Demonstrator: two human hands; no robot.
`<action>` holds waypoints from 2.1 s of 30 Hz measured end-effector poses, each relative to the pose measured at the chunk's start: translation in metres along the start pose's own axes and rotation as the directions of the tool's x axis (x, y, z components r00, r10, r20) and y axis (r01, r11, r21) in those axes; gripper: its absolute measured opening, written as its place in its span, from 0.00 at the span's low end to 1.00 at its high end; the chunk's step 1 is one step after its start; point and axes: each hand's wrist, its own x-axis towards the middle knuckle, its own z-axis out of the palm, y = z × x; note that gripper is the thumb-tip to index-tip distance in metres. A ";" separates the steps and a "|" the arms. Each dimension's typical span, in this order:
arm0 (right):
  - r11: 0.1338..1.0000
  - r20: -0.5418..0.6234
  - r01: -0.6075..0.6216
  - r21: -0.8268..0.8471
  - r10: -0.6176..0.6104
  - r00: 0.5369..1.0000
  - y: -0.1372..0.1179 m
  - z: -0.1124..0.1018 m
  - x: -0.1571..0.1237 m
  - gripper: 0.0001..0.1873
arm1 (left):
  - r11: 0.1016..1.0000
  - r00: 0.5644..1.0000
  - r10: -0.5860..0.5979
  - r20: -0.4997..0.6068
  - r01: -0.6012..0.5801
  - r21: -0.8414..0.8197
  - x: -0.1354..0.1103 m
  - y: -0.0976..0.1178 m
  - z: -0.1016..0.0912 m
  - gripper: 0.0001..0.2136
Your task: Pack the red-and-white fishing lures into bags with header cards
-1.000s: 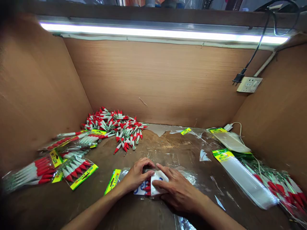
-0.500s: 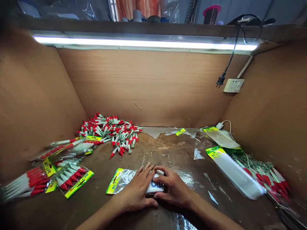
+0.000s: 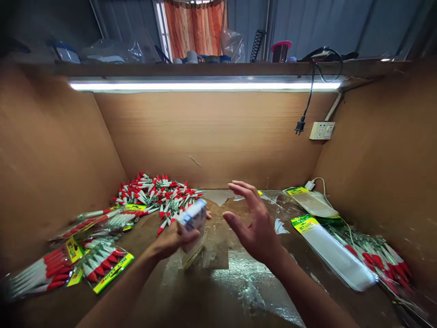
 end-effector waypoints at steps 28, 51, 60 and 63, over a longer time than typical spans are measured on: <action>0.751 0.008 -0.582 0.313 0.610 0.792 0.174 0.035 0.004 0.26 | 0.469 0.975 -0.067 0.213 0.219 -0.856 0.011 -0.090 0.047 0.33; 0.821 0.340 -0.516 0.243 0.426 0.838 0.137 0.078 -0.015 0.15 | 0.849 0.937 -0.345 -0.053 0.287 -0.444 0.012 -0.097 0.069 0.18; 0.848 0.319 -0.453 0.274 0.364 0.875 0.127 0.078 -0.017 0.11 | 0.871 0.927 -0.328 -0.181 0.223 -0.437 0.014 -0.095 0.071 0.18; 0.920 0.243 -0.347 0.184 0.300 0.922 0.118 0.073 -0.015 0.17 | 0.848 0.931 -0.323 -0.167 0.207 -0.489 0.014 -0.099 0.070 0.22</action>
